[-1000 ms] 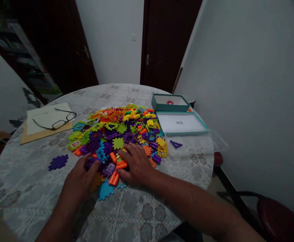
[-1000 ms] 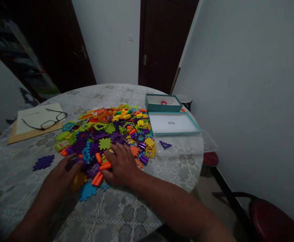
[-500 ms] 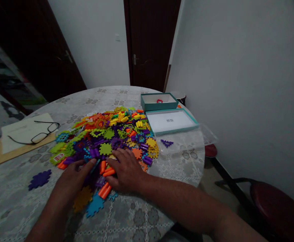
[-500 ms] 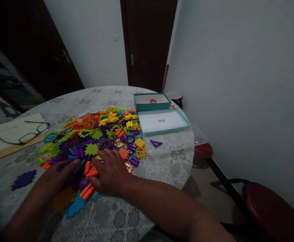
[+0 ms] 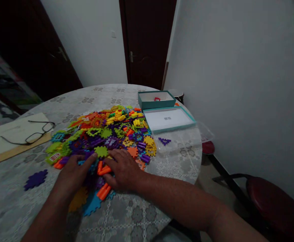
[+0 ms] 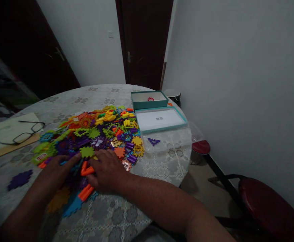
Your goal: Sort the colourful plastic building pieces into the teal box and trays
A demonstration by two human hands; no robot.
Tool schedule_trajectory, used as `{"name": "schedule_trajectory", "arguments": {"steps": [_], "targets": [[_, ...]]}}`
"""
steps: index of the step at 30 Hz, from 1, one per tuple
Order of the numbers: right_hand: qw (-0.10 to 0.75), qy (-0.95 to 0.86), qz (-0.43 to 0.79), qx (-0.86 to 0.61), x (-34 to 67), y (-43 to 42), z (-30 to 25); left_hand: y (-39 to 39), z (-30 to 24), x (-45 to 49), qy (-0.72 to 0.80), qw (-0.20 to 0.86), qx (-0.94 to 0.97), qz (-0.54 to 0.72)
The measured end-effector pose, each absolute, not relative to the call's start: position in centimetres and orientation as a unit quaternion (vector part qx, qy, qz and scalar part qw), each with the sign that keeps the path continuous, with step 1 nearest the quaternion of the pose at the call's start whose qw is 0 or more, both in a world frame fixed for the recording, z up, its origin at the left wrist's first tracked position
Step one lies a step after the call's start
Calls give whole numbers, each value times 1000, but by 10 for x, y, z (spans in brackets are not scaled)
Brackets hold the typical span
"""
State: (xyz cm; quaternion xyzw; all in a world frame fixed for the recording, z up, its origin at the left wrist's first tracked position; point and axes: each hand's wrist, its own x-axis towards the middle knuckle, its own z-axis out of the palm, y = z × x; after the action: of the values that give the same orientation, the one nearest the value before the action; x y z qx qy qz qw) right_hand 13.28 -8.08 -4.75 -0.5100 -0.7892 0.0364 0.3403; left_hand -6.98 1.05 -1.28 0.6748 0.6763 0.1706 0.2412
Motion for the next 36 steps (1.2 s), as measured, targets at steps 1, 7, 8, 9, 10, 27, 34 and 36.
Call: {"name": "schedule_trajectory", "arguments": {"steps": [1,7,8,9,10,27,34,36], "targets": [[346,-787,42,-509,132,-81,-49,8,-10,-67,695,245,652,180],[370,-783,68,-496,129,-81,-53,-5,-3,-57,680,272,642,226],[375,-782,69,-493,129,-82,-54,-7,-3,-56,669,285,647,226],[379,-781,70,-491,128,-82,-53,-8,-4,-54,664,293,650,226],[383,-781,69,-489,128,-82,-53,-10,-4,-52,660,295,654,222],[428,-771,45,-469,128,-81,-67,-26,9,-35,552,357,699,282],[438,-785,73,-433,126,-79,-51,-32,8,-32,536,515,604,286],[437,-789,81,-425,125,-78,-45,-32,5,-31,522,546,579,307]]}}
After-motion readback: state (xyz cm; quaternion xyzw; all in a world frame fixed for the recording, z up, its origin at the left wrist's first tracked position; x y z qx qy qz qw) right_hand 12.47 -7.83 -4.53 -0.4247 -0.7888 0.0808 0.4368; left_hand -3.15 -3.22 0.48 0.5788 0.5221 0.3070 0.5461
